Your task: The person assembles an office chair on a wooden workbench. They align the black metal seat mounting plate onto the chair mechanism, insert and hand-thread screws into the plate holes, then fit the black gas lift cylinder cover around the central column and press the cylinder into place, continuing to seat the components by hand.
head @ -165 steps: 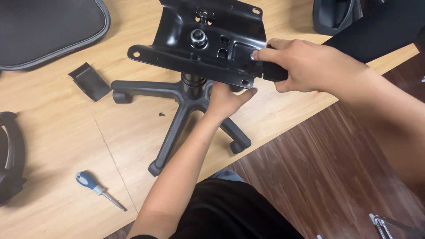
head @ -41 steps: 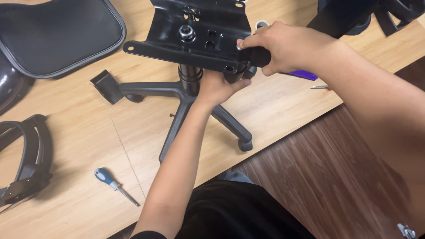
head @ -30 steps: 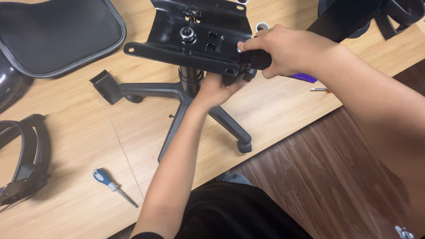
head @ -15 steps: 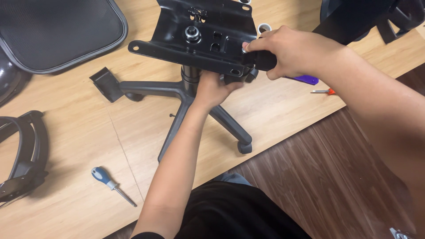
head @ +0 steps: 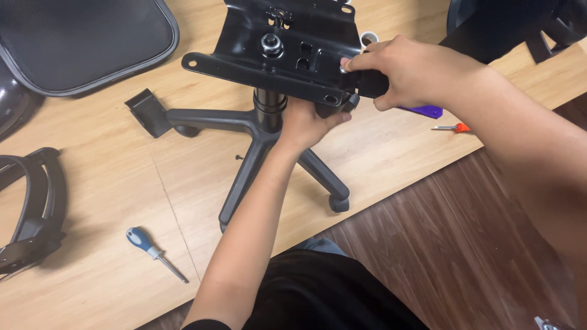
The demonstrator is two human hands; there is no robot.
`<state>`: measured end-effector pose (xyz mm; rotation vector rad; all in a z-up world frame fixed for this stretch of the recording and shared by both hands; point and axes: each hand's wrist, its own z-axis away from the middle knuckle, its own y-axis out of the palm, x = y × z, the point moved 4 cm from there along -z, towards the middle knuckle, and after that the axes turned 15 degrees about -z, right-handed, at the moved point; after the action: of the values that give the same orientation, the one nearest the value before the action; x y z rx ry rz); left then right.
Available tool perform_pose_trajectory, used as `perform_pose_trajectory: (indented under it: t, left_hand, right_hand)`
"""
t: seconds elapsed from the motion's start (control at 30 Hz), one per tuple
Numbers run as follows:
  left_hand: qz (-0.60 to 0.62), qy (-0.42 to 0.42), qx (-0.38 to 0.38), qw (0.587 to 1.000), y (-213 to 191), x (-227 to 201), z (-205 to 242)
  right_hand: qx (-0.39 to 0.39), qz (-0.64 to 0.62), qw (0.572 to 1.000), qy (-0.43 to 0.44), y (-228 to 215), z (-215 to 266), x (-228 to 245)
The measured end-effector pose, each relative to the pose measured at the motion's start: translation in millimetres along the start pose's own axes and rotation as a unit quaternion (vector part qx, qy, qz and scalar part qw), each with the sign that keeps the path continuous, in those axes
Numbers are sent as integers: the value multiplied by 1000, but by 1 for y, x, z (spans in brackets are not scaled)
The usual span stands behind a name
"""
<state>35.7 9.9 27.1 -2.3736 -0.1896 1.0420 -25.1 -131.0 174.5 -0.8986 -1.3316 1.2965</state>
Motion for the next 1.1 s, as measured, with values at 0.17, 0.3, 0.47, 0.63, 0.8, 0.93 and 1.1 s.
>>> perform_pose_trajectory:
  t: [0.17,0.3,0.47,0.63,0.8,0.93,1.1]
  left_hand:
    - [208,-27,93,973,25,42,4]
    - [-37,-76,99,992,0,-4,-5]
    - [54,3,41,998,10,14,0]
    - [33,-37,85,995,7,20,-6]
    - [8,-58,93,994,12,10,-2]
    - [216,-12,139,966,40,77,6]
    - [-4,-70,57,996,13,16,4]
  right_hand:
    - [2,1,1000,19,-4,3,6]
    - [8,0,999,32,-1,3,2]
    - [-15,-16,999,-23,-2,2,1]
    - [5,-7,1000,19,-1,3,1]
    - [-2,-11,1000,-6,-1,0,1]
    - [-12,-4,1000,-15,-3,3,3]
    - [11,-10,1000,20,1,1,-4]
